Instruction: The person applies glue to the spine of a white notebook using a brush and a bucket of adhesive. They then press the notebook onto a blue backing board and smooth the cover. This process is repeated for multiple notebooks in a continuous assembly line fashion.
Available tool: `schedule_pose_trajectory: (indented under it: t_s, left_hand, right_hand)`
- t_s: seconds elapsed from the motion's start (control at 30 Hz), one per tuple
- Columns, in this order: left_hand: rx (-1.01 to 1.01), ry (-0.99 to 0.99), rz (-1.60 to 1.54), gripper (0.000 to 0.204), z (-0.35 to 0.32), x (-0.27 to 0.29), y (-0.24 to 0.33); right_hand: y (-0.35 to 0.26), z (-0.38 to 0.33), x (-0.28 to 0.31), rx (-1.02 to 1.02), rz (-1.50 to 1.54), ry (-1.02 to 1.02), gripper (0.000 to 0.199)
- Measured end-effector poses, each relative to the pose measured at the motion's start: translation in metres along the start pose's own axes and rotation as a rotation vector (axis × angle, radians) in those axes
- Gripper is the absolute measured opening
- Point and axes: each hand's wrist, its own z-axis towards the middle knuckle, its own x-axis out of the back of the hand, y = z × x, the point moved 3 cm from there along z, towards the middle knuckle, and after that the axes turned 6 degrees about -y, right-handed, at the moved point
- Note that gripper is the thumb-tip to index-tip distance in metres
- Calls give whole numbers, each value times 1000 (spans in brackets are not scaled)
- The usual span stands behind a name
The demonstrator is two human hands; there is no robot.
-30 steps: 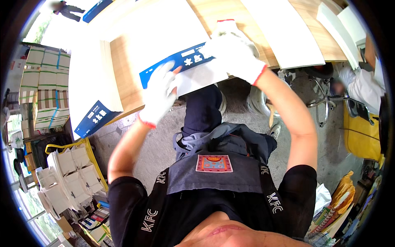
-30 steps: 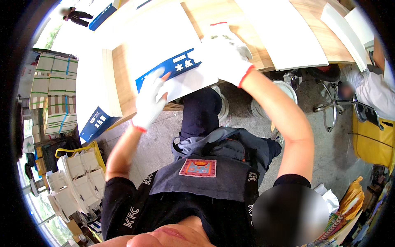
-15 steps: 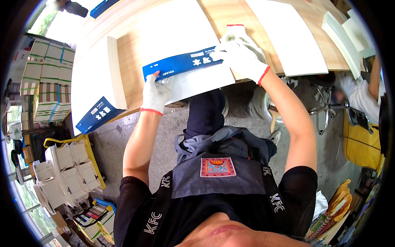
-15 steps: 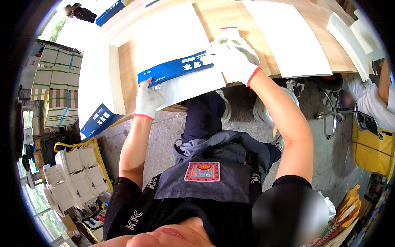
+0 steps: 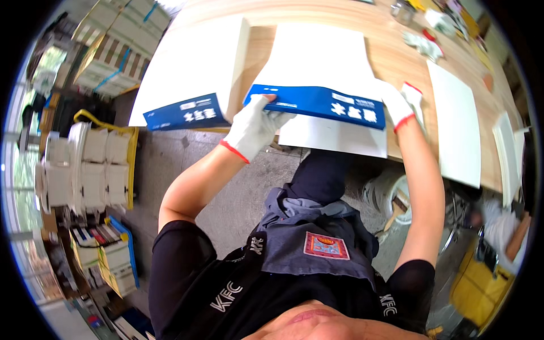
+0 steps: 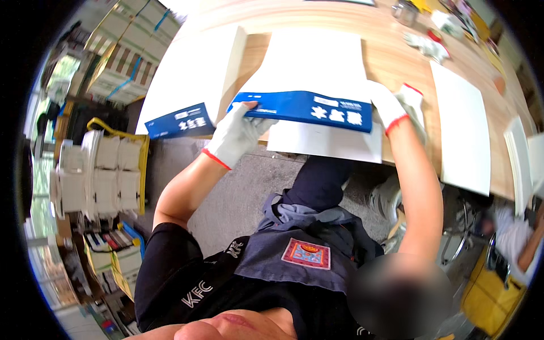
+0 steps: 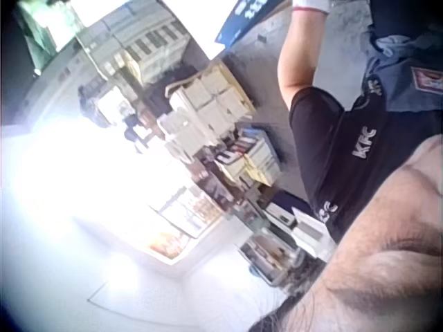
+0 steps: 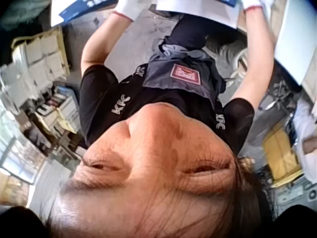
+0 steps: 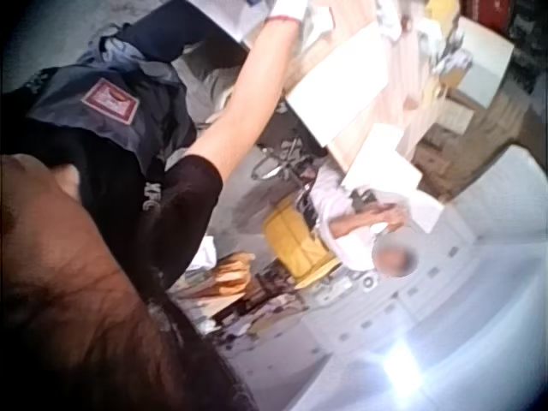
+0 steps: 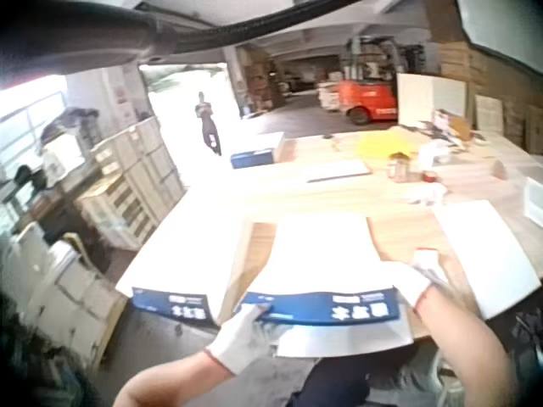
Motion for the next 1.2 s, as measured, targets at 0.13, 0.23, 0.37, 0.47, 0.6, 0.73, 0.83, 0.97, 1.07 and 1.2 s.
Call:
schedule_pose_trajectory:
  t_s: [0.13, 0.23, 0.37, 0.47, 0.6, 0.73, 0.83, 0.97, 1.07, 1.2]
  left_hand:
    - [-190, 12, 129, 34, -32, 39, 24]
    - [-227, 200, 841, 25, -62, 77, 64]
    - [-705, 359, 759, 23, -86, 143, 131]
    - [-835, 253, 768, 36, -96, 155, 184]
    - [-627, 762, 1329, 60, -67, 236, 224]
    - [-562, 758, 1418, 64, -48, 261, 209]
    - [-550, 780, 1369, 64, -42, 262, 205]
    - [-561, 823, 1333, 62, -34, 270, 206]
    - [-639, 803, 1261, 61, -31, 273, 204]
    - [-637, 646, 1223, 57, -28, 275, 211]
  right_hand:
    - [32, -34, -69, 305, -607, 89, 36]
    - [50, -20, -94, 524, -514, -78, 37]
    - [96, 4, -200, 529, -237, -131, 36]
    - [123, 65, -239, 453, -230, -172, 33]
    - [144, 111, -263, 610, -1242, 25, 49]
    - [141, 117, -259, 481, -1682, 117, 56]
    - [140, 117, -255, 503, -1714, 129, 56]
    - [141, 117, -257, 515, -1691, 161, 55]
    - [145, 117, -258, 542, -1665, 192, 55]
    - [143, 119, -254, 554, -1661, 185, 58]
